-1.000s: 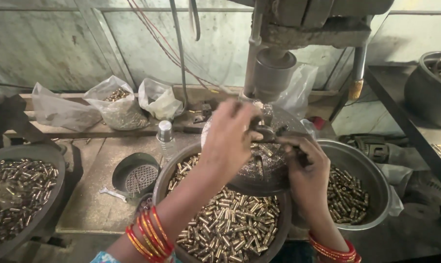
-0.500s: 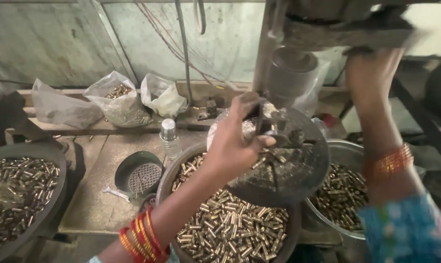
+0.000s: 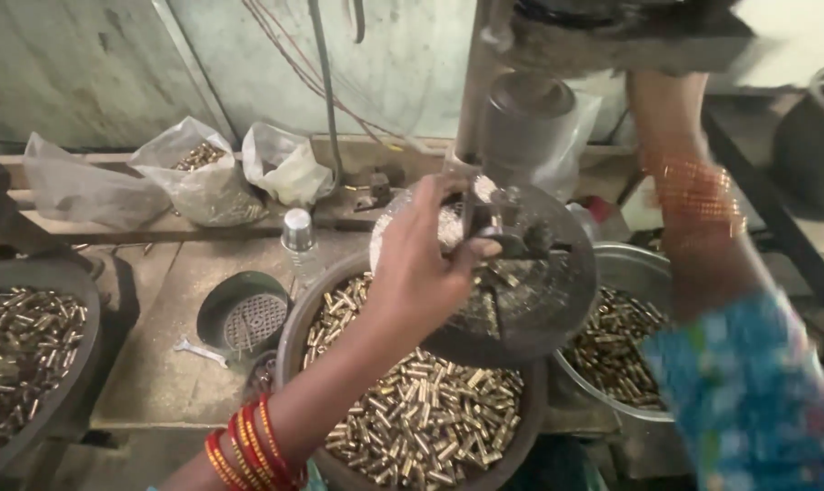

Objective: Inserting metal components into a rotating machine die and operating a manual press to assemble parts.

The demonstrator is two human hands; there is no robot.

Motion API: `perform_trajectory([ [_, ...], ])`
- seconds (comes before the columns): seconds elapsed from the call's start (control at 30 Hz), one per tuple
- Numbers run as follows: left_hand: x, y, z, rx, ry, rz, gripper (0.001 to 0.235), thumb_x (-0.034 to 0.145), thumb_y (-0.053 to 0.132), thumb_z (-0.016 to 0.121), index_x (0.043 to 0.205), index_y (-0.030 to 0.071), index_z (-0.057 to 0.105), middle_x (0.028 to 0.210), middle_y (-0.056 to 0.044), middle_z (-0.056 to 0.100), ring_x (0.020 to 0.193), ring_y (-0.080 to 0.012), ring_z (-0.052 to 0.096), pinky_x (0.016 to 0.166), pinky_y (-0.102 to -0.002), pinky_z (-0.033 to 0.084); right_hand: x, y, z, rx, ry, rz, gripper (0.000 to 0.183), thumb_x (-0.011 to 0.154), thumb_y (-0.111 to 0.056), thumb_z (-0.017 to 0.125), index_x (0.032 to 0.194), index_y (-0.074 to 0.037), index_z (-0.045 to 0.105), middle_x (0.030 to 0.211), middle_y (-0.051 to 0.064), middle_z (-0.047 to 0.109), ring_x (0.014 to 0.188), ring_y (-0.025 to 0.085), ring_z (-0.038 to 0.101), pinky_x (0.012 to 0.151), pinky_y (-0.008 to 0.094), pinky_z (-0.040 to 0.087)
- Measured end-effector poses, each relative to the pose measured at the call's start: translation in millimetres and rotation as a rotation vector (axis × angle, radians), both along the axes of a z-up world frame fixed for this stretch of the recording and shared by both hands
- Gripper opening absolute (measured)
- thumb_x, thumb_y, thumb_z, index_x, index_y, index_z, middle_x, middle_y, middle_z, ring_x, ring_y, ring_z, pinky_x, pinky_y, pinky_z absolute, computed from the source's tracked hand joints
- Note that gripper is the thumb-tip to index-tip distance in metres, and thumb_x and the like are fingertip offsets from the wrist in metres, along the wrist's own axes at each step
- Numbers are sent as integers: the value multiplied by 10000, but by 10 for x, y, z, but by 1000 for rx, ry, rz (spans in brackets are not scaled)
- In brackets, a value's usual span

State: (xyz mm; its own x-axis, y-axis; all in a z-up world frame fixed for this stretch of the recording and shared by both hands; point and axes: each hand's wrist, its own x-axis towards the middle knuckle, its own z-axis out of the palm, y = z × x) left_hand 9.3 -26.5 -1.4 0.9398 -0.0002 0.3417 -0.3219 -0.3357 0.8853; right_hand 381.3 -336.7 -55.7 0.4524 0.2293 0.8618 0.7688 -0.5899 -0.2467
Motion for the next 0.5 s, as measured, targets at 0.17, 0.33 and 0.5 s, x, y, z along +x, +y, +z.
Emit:
perform_trajectory([
  [0.17, -11, -81, -254, 297, -425, 183, 386, 810, -87, 693, 1177, 27, 652, 1090, -197, 660, 985, -353, 670, 841, -441, 568, -2474, 576, 262, 391, 624, 149, 108, 1011, -67, 613, 1039, 14, 678, 881, 111, 707, 657, 150, 664, 566, 284, 550],
  [0.33, 50, -190, -258, 351, -451, 170, 322, 823, -59, 709, 1131, 33, 709, 1005, -173, 705, 946, -347, 677, 856, -456, 544, -1517, -400, -2806, -254, 819, -21, 305, 932, -172, 634, 1197, -26, 675, 1061, 130, 741, 910, 209, 702, 781, 350, 588],
  [0.5, 119, -195, -256, 310, -385, 166, 321, 788, -45, 745, 1101, 23, 729, 981, -165, 723, 906, -340, 698, 817, -439, 557, -1396, -398, -3731, 100, 1036, 305, 345, 1017, -159, 482, 1299, -7, 611, 1196, 135, 732, 1049, 210, 704, 893, 301, 582],
])
